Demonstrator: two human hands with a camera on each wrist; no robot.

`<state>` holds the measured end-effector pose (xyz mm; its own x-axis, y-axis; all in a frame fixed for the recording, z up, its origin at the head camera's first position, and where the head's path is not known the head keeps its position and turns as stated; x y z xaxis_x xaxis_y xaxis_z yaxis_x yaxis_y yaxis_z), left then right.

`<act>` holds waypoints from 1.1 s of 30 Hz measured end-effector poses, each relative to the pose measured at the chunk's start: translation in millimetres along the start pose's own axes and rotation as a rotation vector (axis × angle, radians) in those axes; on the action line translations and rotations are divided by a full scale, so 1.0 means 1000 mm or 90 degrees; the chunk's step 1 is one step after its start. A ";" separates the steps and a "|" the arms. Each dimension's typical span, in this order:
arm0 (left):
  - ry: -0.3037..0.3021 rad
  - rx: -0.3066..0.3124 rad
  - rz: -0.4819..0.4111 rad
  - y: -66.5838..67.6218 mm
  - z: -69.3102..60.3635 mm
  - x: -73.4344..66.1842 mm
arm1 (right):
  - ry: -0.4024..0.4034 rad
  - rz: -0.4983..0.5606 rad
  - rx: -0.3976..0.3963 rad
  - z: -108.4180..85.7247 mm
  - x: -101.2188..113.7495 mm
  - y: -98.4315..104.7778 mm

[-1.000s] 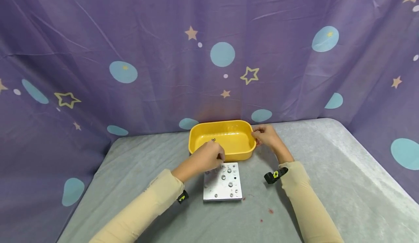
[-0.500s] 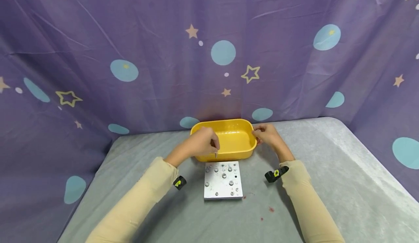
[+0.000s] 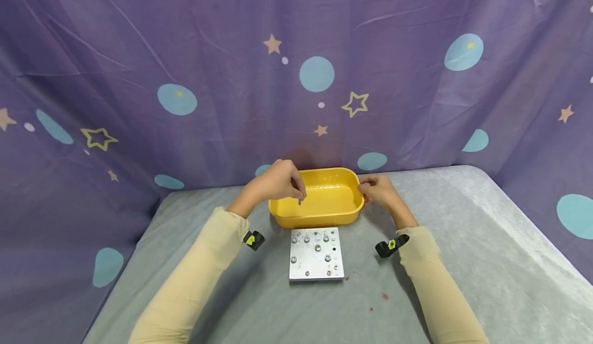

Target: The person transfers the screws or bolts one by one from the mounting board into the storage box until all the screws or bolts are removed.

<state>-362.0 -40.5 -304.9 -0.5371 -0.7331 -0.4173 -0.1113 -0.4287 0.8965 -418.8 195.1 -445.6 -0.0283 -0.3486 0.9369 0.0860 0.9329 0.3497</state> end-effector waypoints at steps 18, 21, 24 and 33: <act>0.060 -0.038 -0.037 0.016 0.023 0.016 | 0.000 0.005 0.003 0.001 -0.001 0.000; 0.074 -0.041 -0.051 0.016 0.027 0.019 | 0.000 0.007 0.003 0.003 -0.001 0.000; 0.084 -0.046 -0.051 0.014 0.029 0.024 | 0.002 0.008 0.003 0.002 -0.001 0.000; 0.090 -0.068 -0.052 0.006 0.036 0.035 | 0.002 0.006 -0.003 0.003 -0.002 0.000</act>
<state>-411.4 -50.4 -308.6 -0.4061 -0.7568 -0.5121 -0.0560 -0.5388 0.8406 -421.4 196.5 -447.6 -0.0240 -0.3398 0.9402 0.0904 0.9359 0.3406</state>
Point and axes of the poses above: each hand's wrist, its own z-axis towards the middle knuckle, its own y-axis out of the back of the hand, x = y × z, the point moved 7 cm from there along z, towards the middle knuckle, and after that the axes turned 13 degrees about -x, right-handed, at the moved point
